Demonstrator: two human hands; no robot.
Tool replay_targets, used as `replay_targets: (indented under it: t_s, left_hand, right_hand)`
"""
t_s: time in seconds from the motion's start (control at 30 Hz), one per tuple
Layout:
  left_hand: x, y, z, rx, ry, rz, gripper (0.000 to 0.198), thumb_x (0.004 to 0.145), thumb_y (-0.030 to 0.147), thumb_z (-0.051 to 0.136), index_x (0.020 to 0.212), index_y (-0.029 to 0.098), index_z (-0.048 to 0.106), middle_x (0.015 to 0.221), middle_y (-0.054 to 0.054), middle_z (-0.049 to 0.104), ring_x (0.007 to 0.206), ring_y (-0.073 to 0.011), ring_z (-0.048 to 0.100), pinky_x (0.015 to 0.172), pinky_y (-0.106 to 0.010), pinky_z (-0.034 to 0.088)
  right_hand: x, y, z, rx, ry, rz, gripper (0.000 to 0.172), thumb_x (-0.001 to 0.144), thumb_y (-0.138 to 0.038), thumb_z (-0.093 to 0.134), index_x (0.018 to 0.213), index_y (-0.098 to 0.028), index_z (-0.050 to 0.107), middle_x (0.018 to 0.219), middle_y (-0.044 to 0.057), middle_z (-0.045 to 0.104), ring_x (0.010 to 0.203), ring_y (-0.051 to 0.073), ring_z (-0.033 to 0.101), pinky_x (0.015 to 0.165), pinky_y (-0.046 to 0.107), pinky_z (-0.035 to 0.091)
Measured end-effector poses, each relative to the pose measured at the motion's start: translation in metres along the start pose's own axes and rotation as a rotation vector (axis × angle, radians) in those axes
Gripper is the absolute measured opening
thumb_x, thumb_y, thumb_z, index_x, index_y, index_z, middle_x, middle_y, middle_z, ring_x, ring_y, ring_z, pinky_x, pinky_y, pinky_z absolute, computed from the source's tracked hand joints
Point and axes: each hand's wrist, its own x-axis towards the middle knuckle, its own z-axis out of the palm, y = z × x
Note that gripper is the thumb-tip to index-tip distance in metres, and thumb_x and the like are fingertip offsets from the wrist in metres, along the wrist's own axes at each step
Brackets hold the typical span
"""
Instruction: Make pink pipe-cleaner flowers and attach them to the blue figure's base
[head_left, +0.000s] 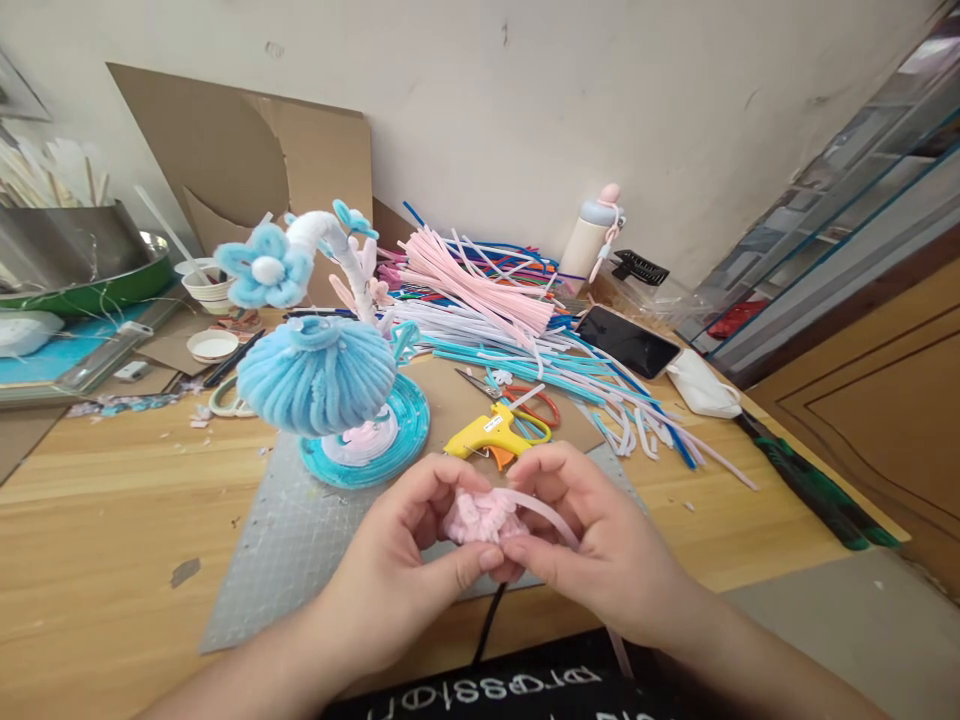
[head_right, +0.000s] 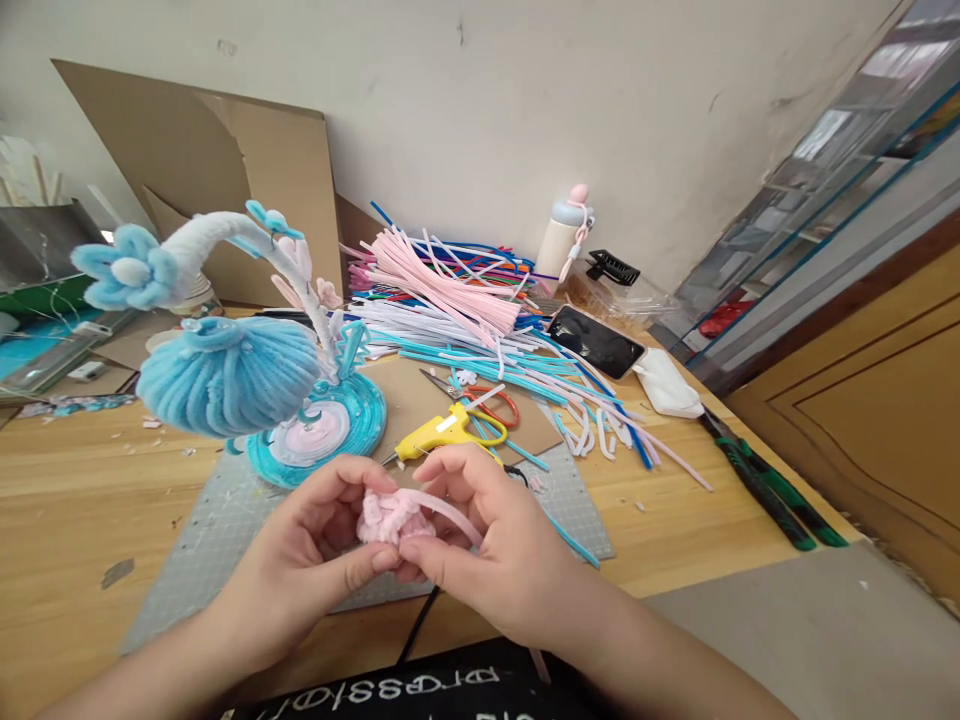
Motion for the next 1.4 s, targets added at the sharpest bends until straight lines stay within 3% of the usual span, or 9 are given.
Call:
replay_targets:
  t_s: [0.1,0.23,0.37,0.53,0.73,0.87,1.4]
  left_hand:
    - [0.002,0.002,0.0,0.006,0.025,0.043,0.025,0.078,0.014,0.068,0.097,0.021,0.053,0.085,0.001,0.061,0.076,-0.0102,0.059,0.068,-0.02,0.047]
    - [0.004,0.005,-0.001,-0.06,0.01,0.026,0.024,0.075,0.012,0.07,0.092,0.019,0.055,0.08,0.001,0.06,0.07,-0.008,0.056,0.062,-0.016,0.046]
    - [0.007,0.005,-0.002,-0.21,-0.093,-0.069,0.026,0.074,0.013,0.071,0.093,0.019,0.055,0.08,0.001,0.06,0.064,-0.0077,0.056,0.058,-0.018,0.051]
    - [0.009,0.004,-0.003,-0.273,-0.113,-0.093,0.026,0.073,0.011,0.071,0.092,0.018,0.055,0.08,0.0,0.061,0.066,-0.0084,0.058,0.058,-0.018,0.053]
    - [0.01,0.005,-0.003,-0.283,-0.112,-0.106,0.027,0.072,0.01,0.072,0.092,0.019,0.056,0.082,0.0,0.063,0.064,-0.0076,0.059,0.056,-0.018,0.054]
    - [0.01,0.008,-0.003,-0.332,-0.086,-0.142,0.027,0.071,0.012,0.073,0.091,0.018,0.057,0.081,0.0,0.063,0.067,-0.0094,0.06,0.056,-0.018,0.054]
    - [0.009,0.009,-0.003,-0.384,-0.072,-0.186,0.028,0.069,0.01,0.075,0.091,0.018,0.06,0.08,0.0,0.065,0.068,-0.0089,0.06,0.055,-0.017,0.054]
  right_hand:
    - [0.0,-0.003,-0.006,-0.148,0.04,-0.08,0.009,0.089,-0.026,0.056,0.098,-0.024,0.055,0.087,0.0,0.061,0.072,0.01,0.062,0.067,0.025,0.054]
    - [0.007,-0.014,-0.015,-0.339,0.061,-0.204,0.013,0.09,-0.028,0.054,0.087,-0.02,0.064,0.087,0.003,0.06,0.078,0.013,0.058,0.066,0.025,0.05]
    - [0.017,-0.022,-0.022,-0.237,-0.06,-0.078,0.014,0.083,-0.032,0.064,0.082,-0.018,0.065,0.079,0.002,0.06,0.07,0.011,0.055,0.06,0.022,0.047]
    - [0.026,-0.02,-0.026,0.02,-0.185,0.07,0.03,0.077,-0.043,0.069,0.088,-0.015,0.066,0.078,0.001,0.06,0.058,0.006,0.05,0.05,0.017,0.04]
    - [0.032,-0.016,-0.029,0.066,-0.272,0.112,0.027,0.072,-0.032,0.075,0.089,-0.014,0.064,0.083,0.001,0.061,0.072,0.008,0.056,0.065,0.02,0.045]
    - [0.034,-0.014,-0.031,0.08,-0.268,0.112,0.029,0.072,-0.031,0.076,0.093,-0.015,0.065,0.087,0.001,0.063,0.08,0.01,0.059,0.072,0.023,0.046]
    - [0.033,-0.018,-0.029,-0.167,-0.216,-0.021,0.018,0.075,-0.029,0.072,0.087,-0.017,0.068,0.083,0.0,0.063,0.078,0.012,0.057,0.073,0.027,0.046]
